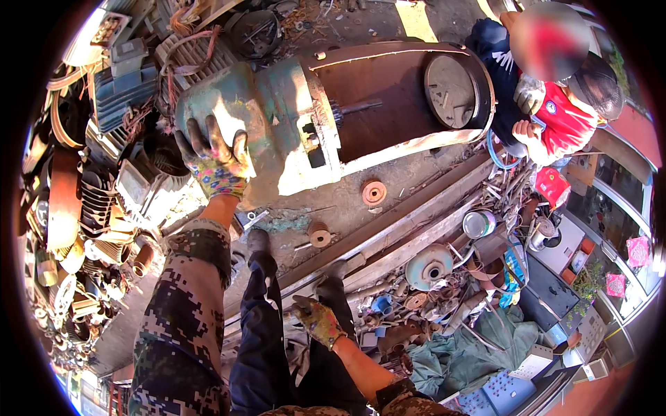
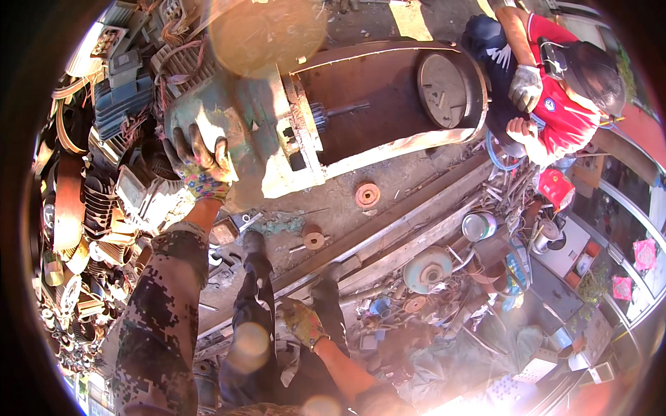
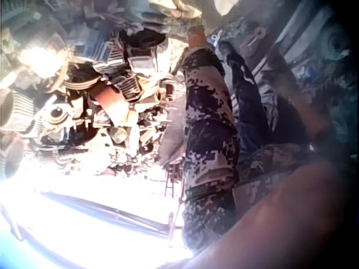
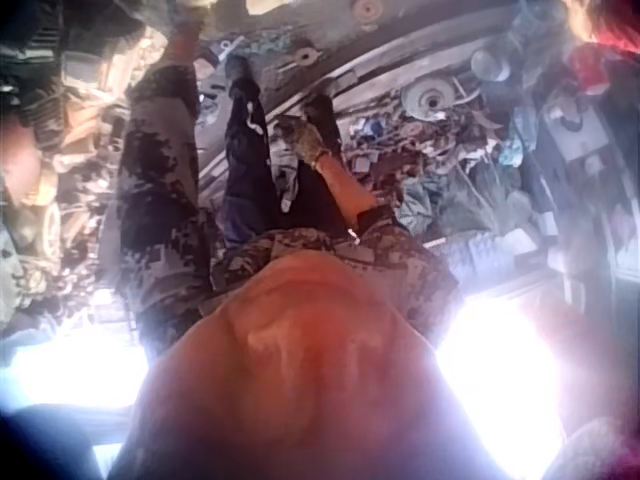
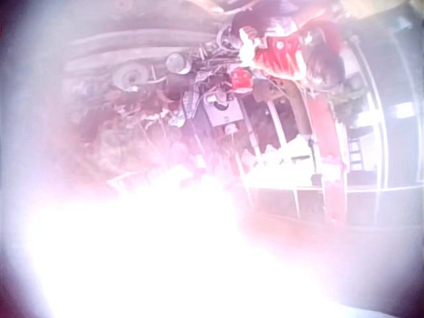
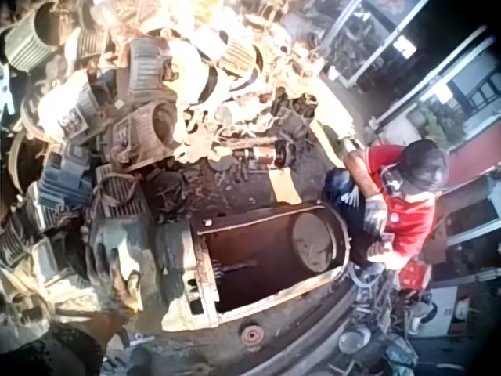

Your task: The person sits on the ground in a scrapyard and uses a wrench to loosen and remove bolts from a large green metal housing. They separate the housing into two pieces and place the removed bolts on the ground.

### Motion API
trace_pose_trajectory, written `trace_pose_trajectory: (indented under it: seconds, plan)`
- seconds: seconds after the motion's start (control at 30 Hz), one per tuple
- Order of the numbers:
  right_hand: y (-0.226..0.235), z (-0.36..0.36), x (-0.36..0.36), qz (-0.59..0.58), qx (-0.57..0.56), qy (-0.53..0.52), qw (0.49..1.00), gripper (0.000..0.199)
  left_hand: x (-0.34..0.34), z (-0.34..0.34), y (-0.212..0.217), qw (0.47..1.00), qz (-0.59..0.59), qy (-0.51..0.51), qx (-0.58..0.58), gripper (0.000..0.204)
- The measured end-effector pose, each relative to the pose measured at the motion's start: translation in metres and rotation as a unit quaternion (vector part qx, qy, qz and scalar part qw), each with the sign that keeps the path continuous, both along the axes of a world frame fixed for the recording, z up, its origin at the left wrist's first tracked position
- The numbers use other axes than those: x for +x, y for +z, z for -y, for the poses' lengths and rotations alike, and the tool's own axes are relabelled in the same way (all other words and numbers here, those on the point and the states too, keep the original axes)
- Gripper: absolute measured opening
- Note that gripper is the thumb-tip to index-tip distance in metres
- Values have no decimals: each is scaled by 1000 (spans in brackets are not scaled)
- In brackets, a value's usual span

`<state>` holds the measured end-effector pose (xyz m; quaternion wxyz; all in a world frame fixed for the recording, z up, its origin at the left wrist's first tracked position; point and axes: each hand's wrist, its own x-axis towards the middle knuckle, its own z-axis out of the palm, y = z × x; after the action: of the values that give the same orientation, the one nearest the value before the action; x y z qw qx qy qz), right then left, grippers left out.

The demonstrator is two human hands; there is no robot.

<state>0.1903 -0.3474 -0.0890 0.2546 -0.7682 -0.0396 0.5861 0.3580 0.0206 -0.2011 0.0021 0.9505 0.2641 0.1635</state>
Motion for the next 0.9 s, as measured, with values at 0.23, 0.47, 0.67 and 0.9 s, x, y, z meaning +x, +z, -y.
trace_pose_trajectory:
  seconds: [0.23,0.47,0.67,0.9]
  plan:
    - [12,-9,-26,16,35,-74,997,36,5,-1,6,995,93,-28,-9,73]
    - [-8,-27,7,54,32,-67,996,38,8,1,2,994,99,-33,43,66]
    - [-89,-32,-20,109,87,7,990,38,4,-10,0,983,60,-91,148,56]
    - [-105,-57,-33,61,148,71,985,49,2,-15,-23,984,104,-36,137,69]
